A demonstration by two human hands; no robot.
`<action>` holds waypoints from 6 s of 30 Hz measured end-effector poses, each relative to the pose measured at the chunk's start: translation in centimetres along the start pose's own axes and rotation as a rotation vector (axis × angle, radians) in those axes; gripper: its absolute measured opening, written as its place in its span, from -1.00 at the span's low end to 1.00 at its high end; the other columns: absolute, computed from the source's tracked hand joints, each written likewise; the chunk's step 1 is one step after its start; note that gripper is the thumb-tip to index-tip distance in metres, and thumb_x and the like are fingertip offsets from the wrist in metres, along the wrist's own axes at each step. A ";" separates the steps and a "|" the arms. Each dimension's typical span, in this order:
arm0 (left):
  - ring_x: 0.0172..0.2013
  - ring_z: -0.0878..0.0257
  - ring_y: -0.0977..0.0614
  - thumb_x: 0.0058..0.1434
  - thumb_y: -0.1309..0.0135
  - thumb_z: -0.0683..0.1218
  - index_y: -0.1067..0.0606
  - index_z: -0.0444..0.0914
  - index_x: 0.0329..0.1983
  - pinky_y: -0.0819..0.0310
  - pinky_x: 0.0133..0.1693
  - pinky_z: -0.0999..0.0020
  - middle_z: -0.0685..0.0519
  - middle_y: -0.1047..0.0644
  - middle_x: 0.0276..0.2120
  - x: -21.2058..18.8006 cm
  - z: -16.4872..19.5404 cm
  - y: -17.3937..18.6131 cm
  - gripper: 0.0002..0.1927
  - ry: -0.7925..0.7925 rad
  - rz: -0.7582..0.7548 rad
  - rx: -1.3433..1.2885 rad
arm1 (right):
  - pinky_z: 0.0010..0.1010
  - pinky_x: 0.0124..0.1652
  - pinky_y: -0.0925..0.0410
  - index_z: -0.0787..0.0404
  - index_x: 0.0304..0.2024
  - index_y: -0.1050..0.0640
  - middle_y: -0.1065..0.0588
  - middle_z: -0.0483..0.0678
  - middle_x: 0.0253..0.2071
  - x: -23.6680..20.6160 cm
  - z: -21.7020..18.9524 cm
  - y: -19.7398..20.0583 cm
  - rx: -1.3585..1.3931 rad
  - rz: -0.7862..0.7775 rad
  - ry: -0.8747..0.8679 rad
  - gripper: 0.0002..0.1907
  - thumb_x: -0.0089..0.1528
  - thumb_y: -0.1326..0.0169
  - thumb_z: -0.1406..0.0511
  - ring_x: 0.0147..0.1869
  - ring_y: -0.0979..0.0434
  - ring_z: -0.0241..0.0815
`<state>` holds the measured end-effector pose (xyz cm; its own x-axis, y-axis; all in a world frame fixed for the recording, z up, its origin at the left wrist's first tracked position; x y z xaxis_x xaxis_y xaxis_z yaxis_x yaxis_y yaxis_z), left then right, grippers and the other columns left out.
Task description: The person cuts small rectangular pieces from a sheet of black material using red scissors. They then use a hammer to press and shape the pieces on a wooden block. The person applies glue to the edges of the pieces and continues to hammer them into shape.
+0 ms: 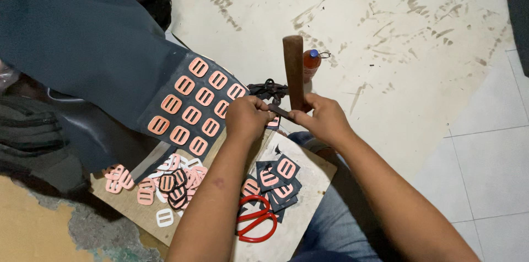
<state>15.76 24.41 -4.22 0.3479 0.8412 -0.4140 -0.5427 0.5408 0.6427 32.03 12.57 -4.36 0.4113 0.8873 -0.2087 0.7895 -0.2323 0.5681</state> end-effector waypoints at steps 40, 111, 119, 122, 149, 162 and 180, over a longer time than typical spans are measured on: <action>-0.41 0.26 -0.69 0.04 -0.33 -0.08 -0.67 -0.22 -0.34 -0.54 -0.29 0.35 0.05 -0.69 -0.42 -1.5 -0.8 -0.8 -0.84 0.014 0.113 -0.155 | -0.33 -0.24 -0.43 0.19 -0.16 -0.68 -0.64 0.04 -0.34 1.3 0.3 0.1 -0.045 -0.049 0.043 -0.63 0.09 -0.33 0.11 -0.30 -0.63 -0.17; -0.23 0.37 -0.61 0.23 -0.19 -0.19 -0.44 -0.41 -0.05 -0.50 -0.17 0.46 0.02 -0.61 -0.21 -31.2 -9.1 -1.7 -0.71 -0.156 0.436 -1.117 | -0.07 -0.31 -0.40 0.24 -0.31 -0.60 -0.58 0.14 -0.42 -19.1 -1.8 -7.0 -0.369 -0.285 0.479 -0.53 0.07 -0.29 -0.03 -0.30 -0.60 0.16; -0.27 0.35 -0.63 0.23 -0.12 -0.16 -0.50 -0.33 0.00 -0.56 -0.25 0.43 0.01 -0.63 -0.21 -31.3 -8.8 -0.8 -0.72 -0.066 0.290 -1.164 | -0.05 -0.30 -0.39 0.23 -0.38 -0.60 -0.59 0.12 -0.42 -18.9 -1.9 -7.1 -0.450 -0.280 0.446 -0.52 0.07 -0.29 -0.05 -0.30 -0.60 0.15; -0.23 0.36 -0.62 0.21 -0.15 -0.21 -0.47 -0.35 0.01 -0.56 -0.21 0.45 0.03 -0.61 -0.19 -30.9 -8.6 -0.7 -0.70 -0.165 0.270 -1.203 | -0.07 -0.28 -0.40 0.26 -0.38 -0.60 -0.58 0.13 -0.40 -18.8 -2.1 -6.8 -0.504 -0.289 0.397 -0.50 0.07 -0.30 -0.05 -0.27 -0.60 0.16; -0.42 0.42 -0.56 0.32 -0.17 -0.12 -0.52 -0.39 -0.05 -0.58 -0.31 0.50 0.03 -0.59 -0.31 -30.9 -5.5 -0.2 -0.75 -0.092 -0.037 -1.306 | -0.27 -0.08 -0.43 0.19 -0.16 -0.58 -0.58 -0.10 -0.29 -19.6 -1.4 -4.4 1.228 -0.916 -0.169 -0.81 0.29 -0.20 0.21 -0.20 -0.56 -0.22; -0.52 0.35 -0.54 0.32 -0.18 -0.05 -0.49 -0.35 -0.14 -0.46 -0.47 0.48 -0.03 -0.57 -0.44 -31.6 -4.0 0.1 -0.74 -0.068 0.092 -1.106 | -0.32 -0.20 -0.46 0.34 -0.14 -0.58 -0.59 -0.03 -0.31 -20.1 -2.6 -3.0 1.109 -0.709 -0.066 -0.78 0.35 -0.11 0.27 -0.28 -0.60 -0.22; -0.51 0.43 -0.52 0.30 -0.21 -0.03 -0.45 -0.32 -0.24 -0.44 -0.46 0.53 0.05 -0.58 -0.42 -32.1 -1.7 0.2 -0.73 -0.187 0.301 -1.234 | -0.39 -0.11 -0.41 0.32 -0.12 -0.51 -0.52 -0.05 -0.21 -22.1 -5.2 -2.9 1.104 -0.530 0.178 -0.78 0.41 0.00 0.25 -0.16 -0.51 -0.27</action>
<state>3.20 -2.52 8.14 0.1353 0.9712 -0.1961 -0.9288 0.0554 -0.3665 18.28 -4.28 2.74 -0.0753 0.9960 -0.0486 0.8365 0.0366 -0.5467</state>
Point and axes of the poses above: each hand's wrist, its own x-axis towards the middle knuckle, its own y-axis out of the back of the hand, z = x × y, the point moved 1 cm from there along x, towards the middle knuckle
